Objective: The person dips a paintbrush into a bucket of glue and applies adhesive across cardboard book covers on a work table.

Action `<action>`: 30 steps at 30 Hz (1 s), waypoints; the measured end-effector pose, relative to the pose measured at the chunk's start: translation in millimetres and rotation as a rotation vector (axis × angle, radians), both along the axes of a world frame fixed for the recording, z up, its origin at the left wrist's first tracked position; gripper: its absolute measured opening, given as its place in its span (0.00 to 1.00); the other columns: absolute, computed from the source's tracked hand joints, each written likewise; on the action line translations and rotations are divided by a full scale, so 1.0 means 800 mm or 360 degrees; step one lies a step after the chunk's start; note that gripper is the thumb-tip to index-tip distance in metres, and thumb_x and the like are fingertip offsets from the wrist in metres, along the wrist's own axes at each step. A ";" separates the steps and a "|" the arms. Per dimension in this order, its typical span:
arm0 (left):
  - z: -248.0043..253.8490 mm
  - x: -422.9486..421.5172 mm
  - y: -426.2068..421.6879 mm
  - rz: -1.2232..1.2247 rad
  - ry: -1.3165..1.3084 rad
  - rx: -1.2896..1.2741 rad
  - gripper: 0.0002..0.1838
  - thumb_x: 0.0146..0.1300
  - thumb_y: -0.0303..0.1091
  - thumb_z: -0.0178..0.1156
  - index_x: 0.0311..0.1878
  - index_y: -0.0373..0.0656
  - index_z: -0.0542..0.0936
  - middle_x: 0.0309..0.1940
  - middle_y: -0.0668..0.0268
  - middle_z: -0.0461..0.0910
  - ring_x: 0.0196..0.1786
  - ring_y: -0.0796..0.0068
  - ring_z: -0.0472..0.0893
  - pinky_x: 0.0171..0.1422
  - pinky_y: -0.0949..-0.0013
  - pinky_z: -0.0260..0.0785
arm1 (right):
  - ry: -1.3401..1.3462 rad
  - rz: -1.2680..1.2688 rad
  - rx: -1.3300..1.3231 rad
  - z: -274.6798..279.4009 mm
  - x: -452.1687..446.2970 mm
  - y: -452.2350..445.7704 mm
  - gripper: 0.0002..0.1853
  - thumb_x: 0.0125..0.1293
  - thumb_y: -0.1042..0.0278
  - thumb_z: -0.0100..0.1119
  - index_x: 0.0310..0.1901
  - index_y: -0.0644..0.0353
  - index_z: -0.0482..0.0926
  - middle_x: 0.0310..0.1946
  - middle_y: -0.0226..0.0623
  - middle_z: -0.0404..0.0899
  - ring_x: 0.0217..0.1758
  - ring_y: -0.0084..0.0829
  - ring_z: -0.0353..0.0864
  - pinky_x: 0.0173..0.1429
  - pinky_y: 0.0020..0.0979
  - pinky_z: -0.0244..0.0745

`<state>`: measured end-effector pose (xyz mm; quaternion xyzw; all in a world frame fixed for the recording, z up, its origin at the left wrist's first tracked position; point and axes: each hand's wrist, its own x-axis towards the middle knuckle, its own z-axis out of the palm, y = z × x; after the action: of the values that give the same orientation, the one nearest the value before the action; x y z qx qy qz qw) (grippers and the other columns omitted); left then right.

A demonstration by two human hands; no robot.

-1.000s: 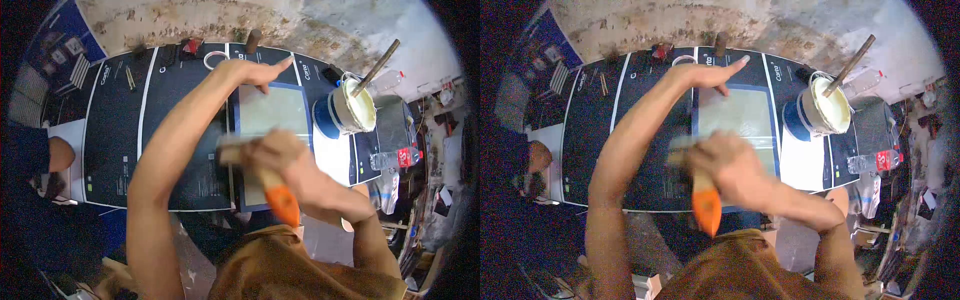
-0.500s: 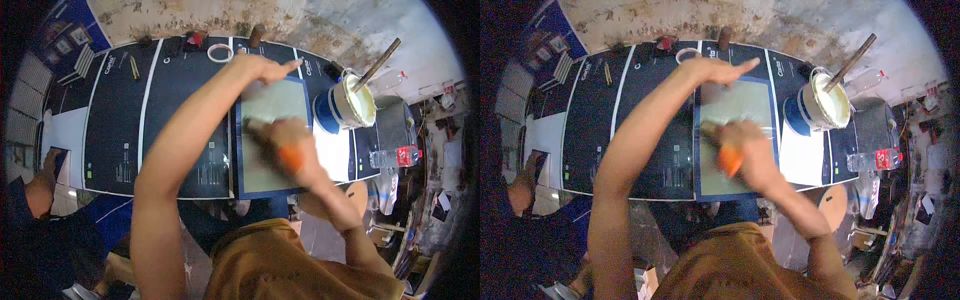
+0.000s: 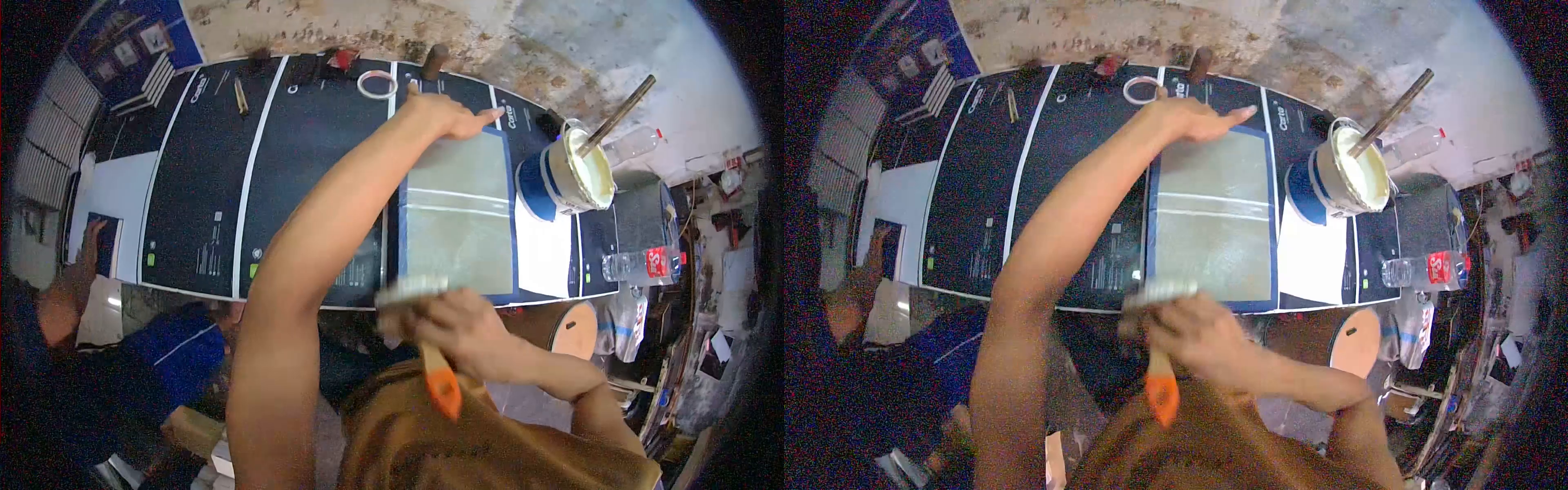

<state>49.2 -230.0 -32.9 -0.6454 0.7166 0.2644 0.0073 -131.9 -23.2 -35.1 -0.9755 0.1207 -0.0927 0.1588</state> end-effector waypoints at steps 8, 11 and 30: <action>0.000 0.000 0.000 -0.0096 0.0107 -0.0036 0.50 0.61 0.77 0.18 0.68 0.50 0.70 0.71 0.57 0.62 0.75 0.53 0.56 0.75 0.34 0.28 | 0.0288 -0.0500 -0.0101 0.007 -0.008 -0.059 0.22 0.49 0.66 0.58 0.49 0.59 0.78 0.43 0.38 0.77 0.39 0.41 0.75 0.44 0.40 0.72; -0.013 -0.003 -0.003 0.0003 0.0036 -0.0122 0.50 0.62 0.77 0.18 0.68 0.49 0.69 0.71 0.57 0.62 0.75 0.53 0.57 0.75 0.35 0.31 | 0.0280 -0.0121 -0.0083 0.029 -0.008 0.010 0.21 0.51 0.68 0.57 0.50 0.60 0.79 0.39 0.36 0.77 0.38 0.35 0.75 0.43 0.37 0.72; -0.027 -0.006 -0.007 0.0027 0.0055 -0.0119 0.46 0.62 0.76 0.19 0.70 0.58 0.68 0.73 0.58 0.59 0.77 0.56 0.54 0.76 0.36 0.27 | 0.0576 -0.0116 -0.0010 0.066 -0.039 0.020 0.22 0.45 0.67 0.59 0.47 0.60 0.79 0.44 0.36 0.78 0.40 0.36 0.75 0.43 0.36 0.73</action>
<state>44.4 -235.6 -54.1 -0.6467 0.7205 0.2485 -0.0314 -163.0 -7.4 17.3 -0.9717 0.1823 0.0784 0.1279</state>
